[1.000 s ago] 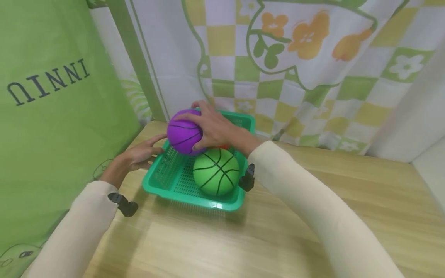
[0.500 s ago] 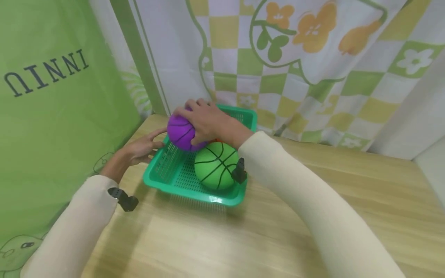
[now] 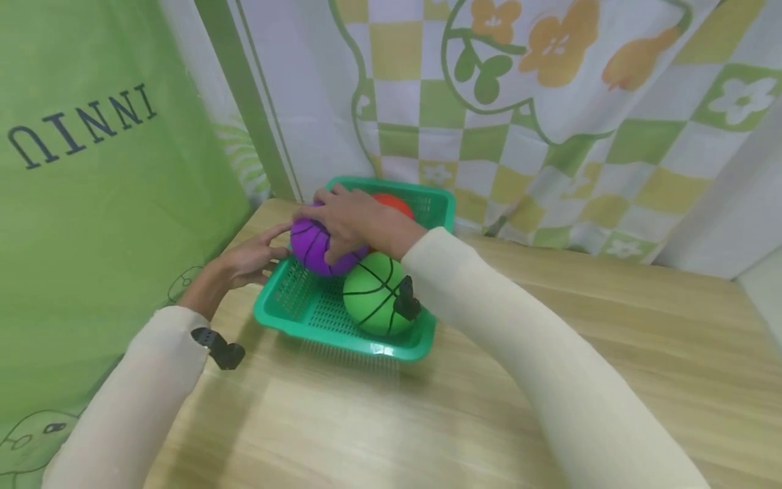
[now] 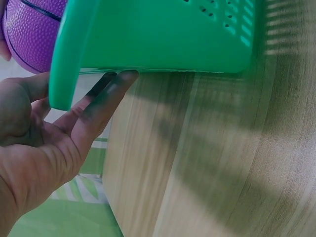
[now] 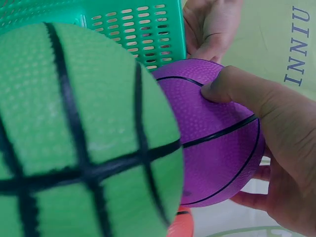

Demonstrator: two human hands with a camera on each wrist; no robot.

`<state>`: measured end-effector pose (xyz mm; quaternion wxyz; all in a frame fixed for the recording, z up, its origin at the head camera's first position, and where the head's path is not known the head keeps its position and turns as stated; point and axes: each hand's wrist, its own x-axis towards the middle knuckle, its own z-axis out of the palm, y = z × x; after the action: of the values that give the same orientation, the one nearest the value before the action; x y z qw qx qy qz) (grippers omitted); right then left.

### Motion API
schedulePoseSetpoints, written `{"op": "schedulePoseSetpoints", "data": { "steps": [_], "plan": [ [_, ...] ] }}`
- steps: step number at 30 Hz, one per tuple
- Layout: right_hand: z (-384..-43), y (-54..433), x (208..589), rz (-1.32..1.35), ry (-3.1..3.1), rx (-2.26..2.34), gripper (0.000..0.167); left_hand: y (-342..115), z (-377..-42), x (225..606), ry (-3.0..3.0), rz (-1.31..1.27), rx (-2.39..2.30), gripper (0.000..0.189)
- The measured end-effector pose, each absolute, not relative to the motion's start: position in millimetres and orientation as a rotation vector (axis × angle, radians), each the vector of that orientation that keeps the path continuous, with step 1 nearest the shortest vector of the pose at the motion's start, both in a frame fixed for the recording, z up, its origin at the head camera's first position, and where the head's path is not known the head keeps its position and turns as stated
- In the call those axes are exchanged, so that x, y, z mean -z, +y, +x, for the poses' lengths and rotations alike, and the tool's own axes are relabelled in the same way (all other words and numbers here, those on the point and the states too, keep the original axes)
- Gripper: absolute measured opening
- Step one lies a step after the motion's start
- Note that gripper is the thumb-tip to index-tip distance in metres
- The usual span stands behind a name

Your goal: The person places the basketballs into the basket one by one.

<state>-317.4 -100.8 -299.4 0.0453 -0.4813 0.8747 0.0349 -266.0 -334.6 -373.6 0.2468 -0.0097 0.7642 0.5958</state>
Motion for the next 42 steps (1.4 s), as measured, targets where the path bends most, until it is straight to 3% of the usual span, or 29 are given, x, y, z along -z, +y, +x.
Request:
{"op": "schedulePoseSetpoints", "data": {
  "steps": [22,42],
  "plan": [
    [-317.4,-105.8,320.1,-1.321,2.658,-0.010,0.078,-332.7,-267.5,378.7,2.061,-0.025,-1.629,0.069],
    [-301.5,-123.0,312.6,-1.086,2.693,-0.181,0.094,-328.2,-260.4,364.3,2.099,-0.032,-1.627,0.067]
  ]
}}
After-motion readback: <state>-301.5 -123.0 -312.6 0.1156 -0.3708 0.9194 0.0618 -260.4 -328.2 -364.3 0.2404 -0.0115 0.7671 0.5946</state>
